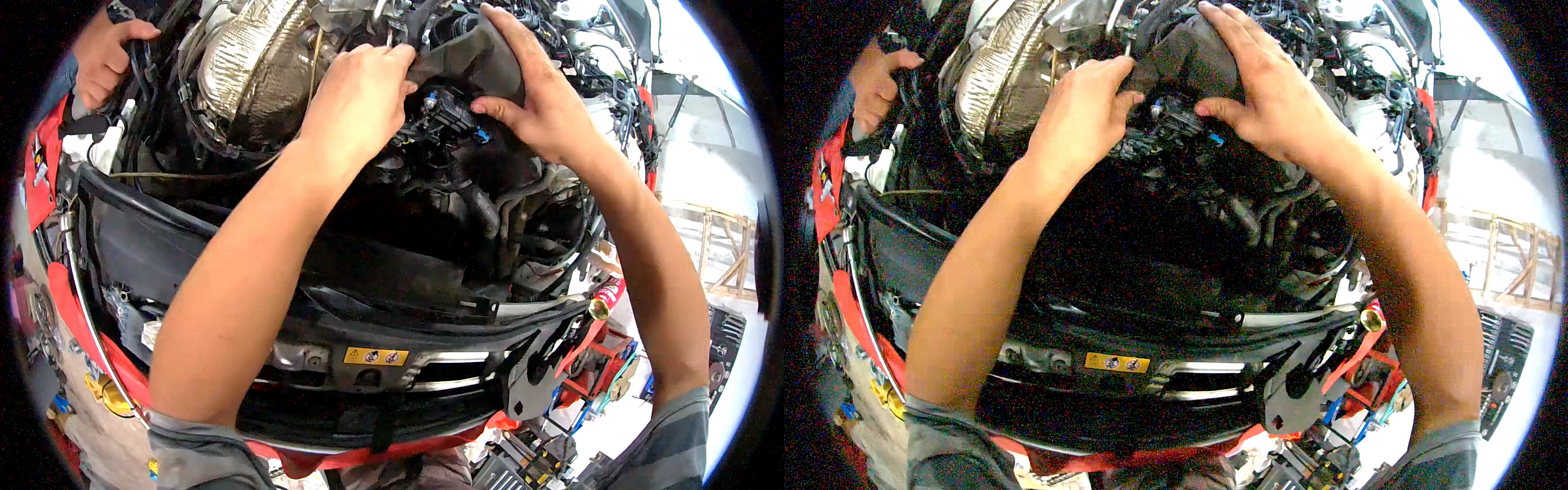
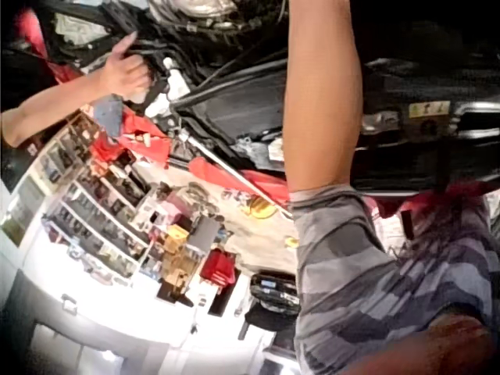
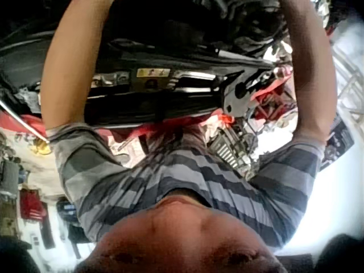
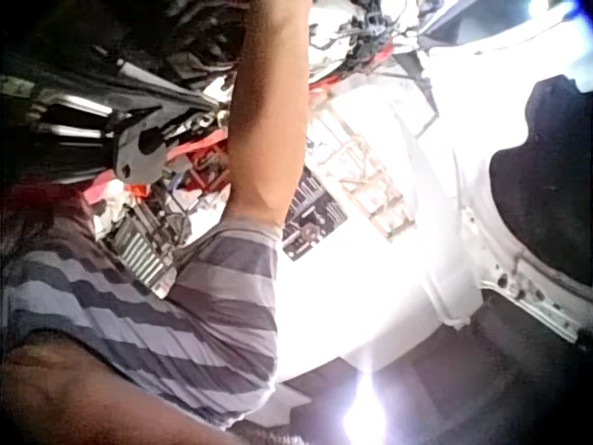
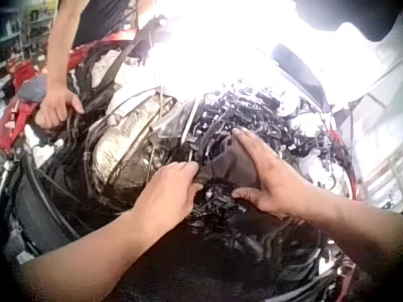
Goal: The person carries plastic engine cover pieces from the floor to the car and fits the cover sections onto the engine components by hand.
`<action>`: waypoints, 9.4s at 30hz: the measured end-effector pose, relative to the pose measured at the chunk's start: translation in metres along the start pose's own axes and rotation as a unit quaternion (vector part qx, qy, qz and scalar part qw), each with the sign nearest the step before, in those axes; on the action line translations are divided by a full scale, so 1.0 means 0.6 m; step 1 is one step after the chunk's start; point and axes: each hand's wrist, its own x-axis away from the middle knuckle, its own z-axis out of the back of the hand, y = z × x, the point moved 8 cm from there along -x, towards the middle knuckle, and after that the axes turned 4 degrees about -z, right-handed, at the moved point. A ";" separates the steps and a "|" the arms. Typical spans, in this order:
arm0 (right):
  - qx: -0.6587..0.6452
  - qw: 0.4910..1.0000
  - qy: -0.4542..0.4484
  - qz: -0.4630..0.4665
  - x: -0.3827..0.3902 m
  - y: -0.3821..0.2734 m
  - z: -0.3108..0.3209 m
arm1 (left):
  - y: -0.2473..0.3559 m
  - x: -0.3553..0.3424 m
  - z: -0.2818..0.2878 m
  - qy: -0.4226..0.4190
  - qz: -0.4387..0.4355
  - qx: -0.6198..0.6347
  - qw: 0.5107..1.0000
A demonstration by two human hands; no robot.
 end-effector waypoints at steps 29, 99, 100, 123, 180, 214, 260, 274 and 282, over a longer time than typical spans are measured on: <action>-0.020 0.909 0.094 -0.406 0.189 0.192 0.055 | 0.121 -0.116 0.001 -0.069 0.276 -0.051 0.957; -0.092 0.763 0.137 -0.625 0.971 0.040 0.123 | 0.527 -0.255 0.336 -0.203 0.267 0.011 0.942; -0.096 0.772 0.149 -0.611 0.962 0.038 0.121 | 0.476 -0.171 0.337 -0.194 0.267 0.035 0.943; -0.091 0.692 0.162 -0.698 0.989 -0.160 0.170 | 0.347 0.487 0.188 0.136 0.549 0.237 0.790; -0.075 0.943 0.064 -0.317 0.463 -0.028 0.053 | 0.079 0.036 0.014 0.023 0.570 0.271 0.775; -0.068 0.942 0.033 -0.326 0.465 -0.026 0.045 | 0.010 0.041 -0.037 0.146 0.520 0.195 0.819; 0.039 0.922 -0.086 -0.376 0.084 0.139 -0.035 | 0.030 -0.104 -0.033 -0.065 0.336 -0.170 0.924; 0.026 0.912 -0.187 -0.365 0.073 0.138 -0.040 | 0.012 -0.063 -0.028 -0.177 0.286 0.026 0.941; 0.052 0.949 -0.032 -0.309 0.101 0.124 -0.017 | 0.099 -0.064 0.005 -0.057 0.255 0.019 0.965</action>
